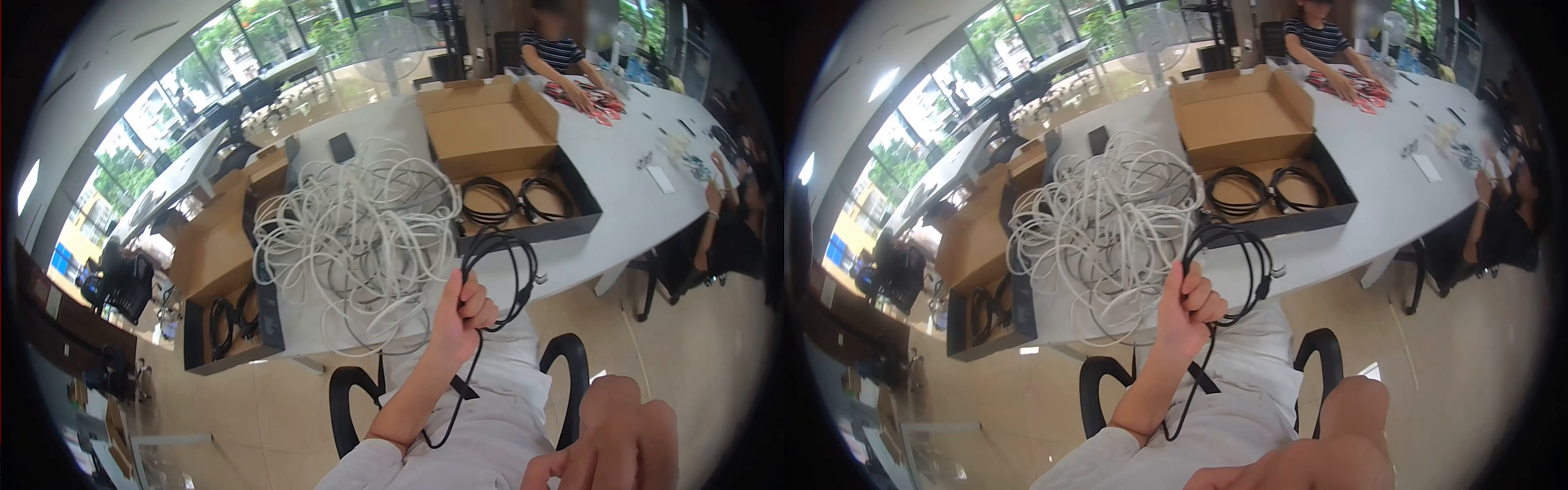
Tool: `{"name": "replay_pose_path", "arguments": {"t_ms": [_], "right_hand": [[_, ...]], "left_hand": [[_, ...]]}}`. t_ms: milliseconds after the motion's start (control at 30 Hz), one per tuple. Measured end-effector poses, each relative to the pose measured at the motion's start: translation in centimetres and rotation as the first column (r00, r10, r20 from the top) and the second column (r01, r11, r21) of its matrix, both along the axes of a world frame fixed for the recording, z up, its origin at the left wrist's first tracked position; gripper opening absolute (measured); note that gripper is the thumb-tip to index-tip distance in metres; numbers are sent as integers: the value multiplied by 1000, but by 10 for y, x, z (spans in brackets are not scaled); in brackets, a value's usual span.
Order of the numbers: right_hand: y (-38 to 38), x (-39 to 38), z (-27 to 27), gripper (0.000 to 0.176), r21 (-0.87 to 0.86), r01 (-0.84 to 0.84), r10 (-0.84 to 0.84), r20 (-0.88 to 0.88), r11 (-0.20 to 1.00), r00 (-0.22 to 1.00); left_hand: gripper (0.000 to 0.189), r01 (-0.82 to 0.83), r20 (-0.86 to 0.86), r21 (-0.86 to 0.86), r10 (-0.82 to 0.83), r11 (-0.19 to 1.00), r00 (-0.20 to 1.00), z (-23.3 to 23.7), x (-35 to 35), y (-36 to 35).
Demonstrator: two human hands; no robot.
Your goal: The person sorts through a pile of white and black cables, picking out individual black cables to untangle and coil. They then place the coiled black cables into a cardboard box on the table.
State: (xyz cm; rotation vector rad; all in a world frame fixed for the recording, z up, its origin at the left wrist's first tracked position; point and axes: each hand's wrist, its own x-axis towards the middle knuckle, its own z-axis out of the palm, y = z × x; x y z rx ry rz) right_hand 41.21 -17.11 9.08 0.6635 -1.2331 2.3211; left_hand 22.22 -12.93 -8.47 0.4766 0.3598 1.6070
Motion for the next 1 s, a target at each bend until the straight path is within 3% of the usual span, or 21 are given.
{"name": "replay_pose_path", "arguments": {"t_ms": [200, 400, 700, 1000], "right_hand": [[2, 12, -5, 15, 41, -14, 20, -145, 999, 989], [-7, 26, -9, 23, 45, 44, -37, -139, 998, 990], [-10, 30, -6, 21, 49, 74, -66, -136, 996, 989], [1, 15, -3, 22, 138, 11, 1, -90, 990, 996]], "left_hand": [[41, -13, -23, -3, 13, 1000, 1000, 2, 11, 3], [42, 25, -70, -3, -25, 1000, 997, 2, 23, 5], [42, 31, -80, 36, -28, 999, 996, 4, 21, -2], [42, 14, -51, 50, -11, 999, 999, -1, 8, -4]]}}
